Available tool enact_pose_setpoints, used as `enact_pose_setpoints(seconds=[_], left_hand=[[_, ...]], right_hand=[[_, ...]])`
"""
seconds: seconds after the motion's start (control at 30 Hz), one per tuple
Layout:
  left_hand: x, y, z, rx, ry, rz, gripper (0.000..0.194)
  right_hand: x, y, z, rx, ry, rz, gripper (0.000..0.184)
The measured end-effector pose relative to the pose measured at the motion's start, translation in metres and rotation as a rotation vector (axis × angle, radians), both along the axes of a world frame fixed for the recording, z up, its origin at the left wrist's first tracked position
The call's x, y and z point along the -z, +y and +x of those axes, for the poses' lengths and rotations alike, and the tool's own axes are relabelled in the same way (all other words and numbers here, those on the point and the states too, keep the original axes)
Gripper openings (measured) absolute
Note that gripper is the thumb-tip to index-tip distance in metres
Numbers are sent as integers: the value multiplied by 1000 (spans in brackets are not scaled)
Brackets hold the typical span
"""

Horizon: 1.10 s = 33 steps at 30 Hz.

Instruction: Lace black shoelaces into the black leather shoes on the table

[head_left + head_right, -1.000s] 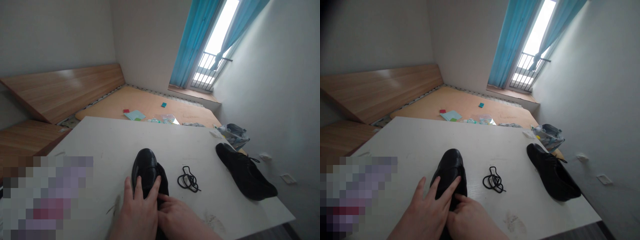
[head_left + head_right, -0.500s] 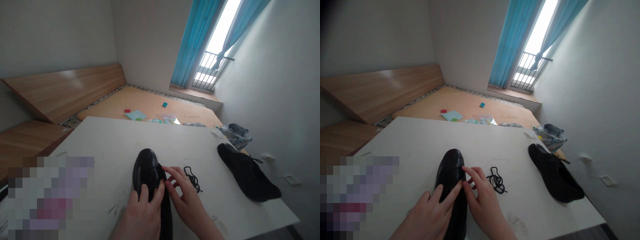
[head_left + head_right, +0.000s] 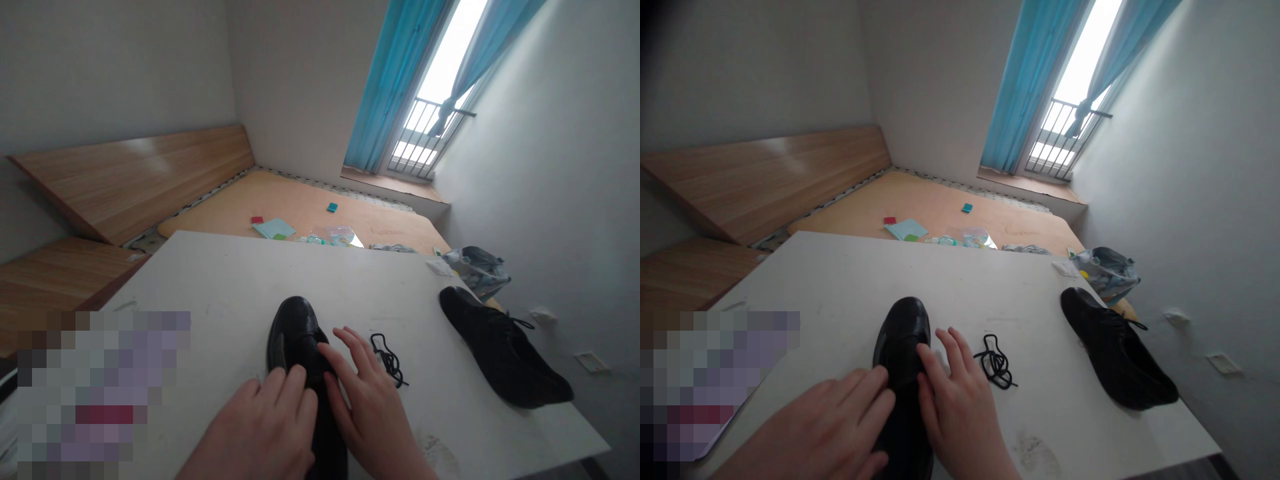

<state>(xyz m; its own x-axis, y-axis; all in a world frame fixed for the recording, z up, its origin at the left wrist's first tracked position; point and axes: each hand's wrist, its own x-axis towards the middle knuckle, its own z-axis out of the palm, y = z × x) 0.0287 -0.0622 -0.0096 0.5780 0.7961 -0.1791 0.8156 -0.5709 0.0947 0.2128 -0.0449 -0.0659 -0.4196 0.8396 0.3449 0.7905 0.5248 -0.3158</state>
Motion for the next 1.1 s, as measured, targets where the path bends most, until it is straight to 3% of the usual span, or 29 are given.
enact_pose_setpoints(seconds=[0.13, 0.27, 0.33, 0.5, 0.57, 0.73, 0.93, 1.1], left_hand=[[-13, 7, -4, -121, 65, -110, 40], [-7, 6, -1, -111, 49, -138, 61], [-5, 4, 1, -105, 62, -121, 65], [-6, 7, 6, -110, 77, -91, 61], [-5, 11, 7, -126, 67, -77, 56], [-5, 16, 7, -127, 45, -85, 53], [-8, 15, 7, -116, 40, -106, 50], [-8, 15, 8, -94, -12, -165, 45]], right_hand=[[-10, -1, -4, -2, -182, 143, 40], [-4, 3, -13, 3, -185, 208, 24], [0, 5, -15, 1, -115, 166, 19], [0, 5, -16, 36, -5, -127, 22], [-1, 2, -15, 48, -1, -177, 26], [0, -7, -11, 44, 90, -130, 34], [-4, -16, -7, -1, 295, -49, 14], [-3, -14, -8, -89, 240, -59, 17]])
